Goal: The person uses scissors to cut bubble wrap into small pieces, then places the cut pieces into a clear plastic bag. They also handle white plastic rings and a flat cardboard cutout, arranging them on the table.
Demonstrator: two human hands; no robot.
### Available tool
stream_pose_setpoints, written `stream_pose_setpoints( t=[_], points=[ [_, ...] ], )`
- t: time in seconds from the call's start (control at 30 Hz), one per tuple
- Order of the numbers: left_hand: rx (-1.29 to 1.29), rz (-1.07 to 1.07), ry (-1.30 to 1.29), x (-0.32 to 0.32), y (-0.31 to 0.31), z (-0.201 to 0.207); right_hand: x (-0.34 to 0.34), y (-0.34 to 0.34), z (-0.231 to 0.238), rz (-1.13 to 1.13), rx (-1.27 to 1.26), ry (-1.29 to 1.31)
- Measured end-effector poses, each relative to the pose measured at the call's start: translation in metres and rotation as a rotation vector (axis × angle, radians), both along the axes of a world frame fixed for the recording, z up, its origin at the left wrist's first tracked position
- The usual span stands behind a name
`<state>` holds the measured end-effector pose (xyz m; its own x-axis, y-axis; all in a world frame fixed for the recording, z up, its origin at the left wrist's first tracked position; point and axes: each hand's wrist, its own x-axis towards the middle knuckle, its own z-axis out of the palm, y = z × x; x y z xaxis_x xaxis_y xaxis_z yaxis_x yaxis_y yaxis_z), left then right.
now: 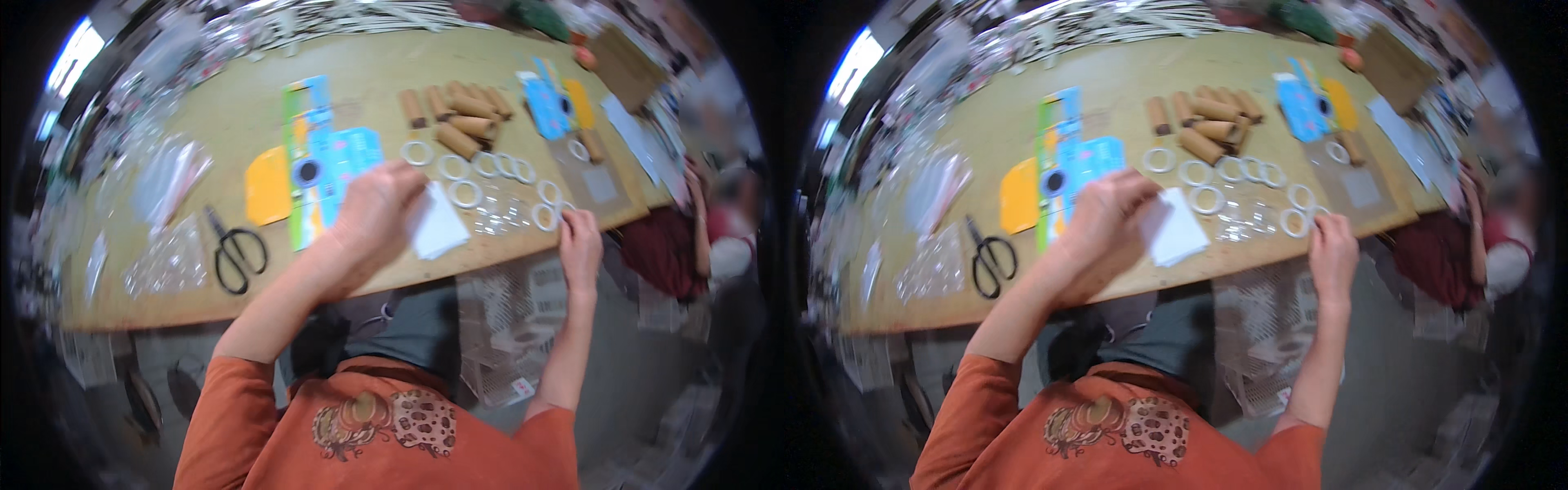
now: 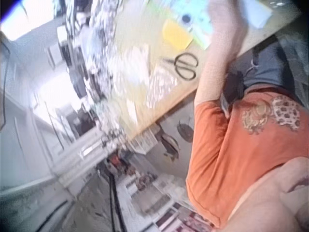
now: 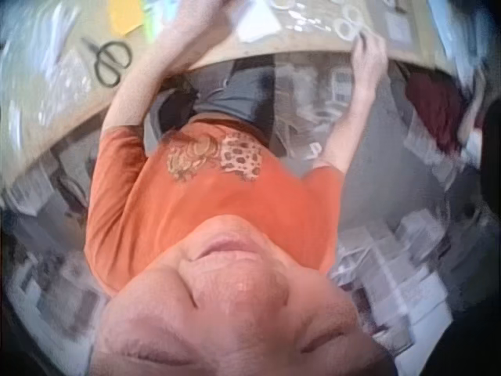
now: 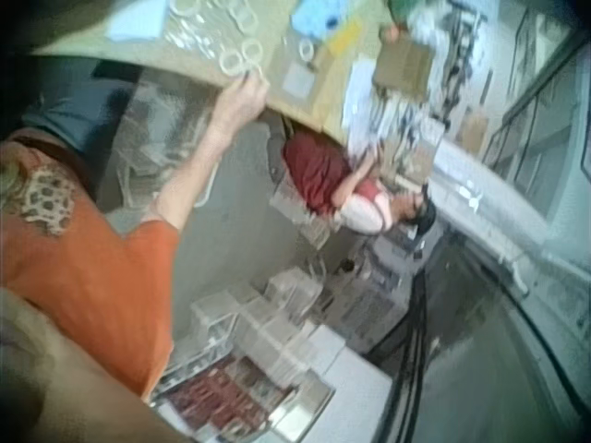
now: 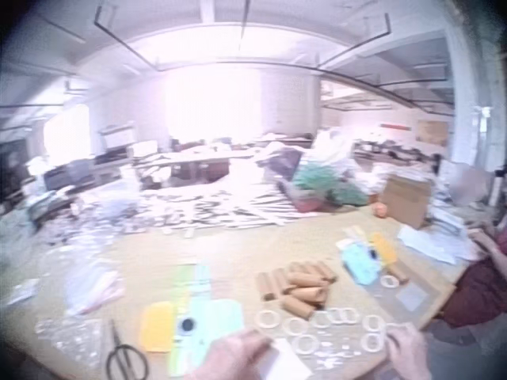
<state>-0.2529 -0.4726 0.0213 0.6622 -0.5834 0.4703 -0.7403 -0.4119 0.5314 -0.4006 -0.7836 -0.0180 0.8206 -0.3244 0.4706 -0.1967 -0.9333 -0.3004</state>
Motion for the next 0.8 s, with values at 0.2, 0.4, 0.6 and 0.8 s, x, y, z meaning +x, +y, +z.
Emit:
stream_pose_setpoints(
  t=[0.2,0.4,0.6,0.8],
  points=[
    [0.093,-0.057,0.04,-0.063,0.1,-0.027,0.001,0.073,0.012,0.02,0.165,-0.225],
    [0.229,0.358,-0.102,-0.025,0.159,-0.019,0.002,0.179,-0.001,0.34,0.954,-0.144],
    [0.026,0.538,0.088,0.049,0.201,-0.043,0.049,0.256,0.024,0.418,1.895,0.137],
    [-0.28,0.364,0.624,0.076,0.205,-0.038,0.087,0.266,0.028,0.342,1.791,0.367]
  ],
)
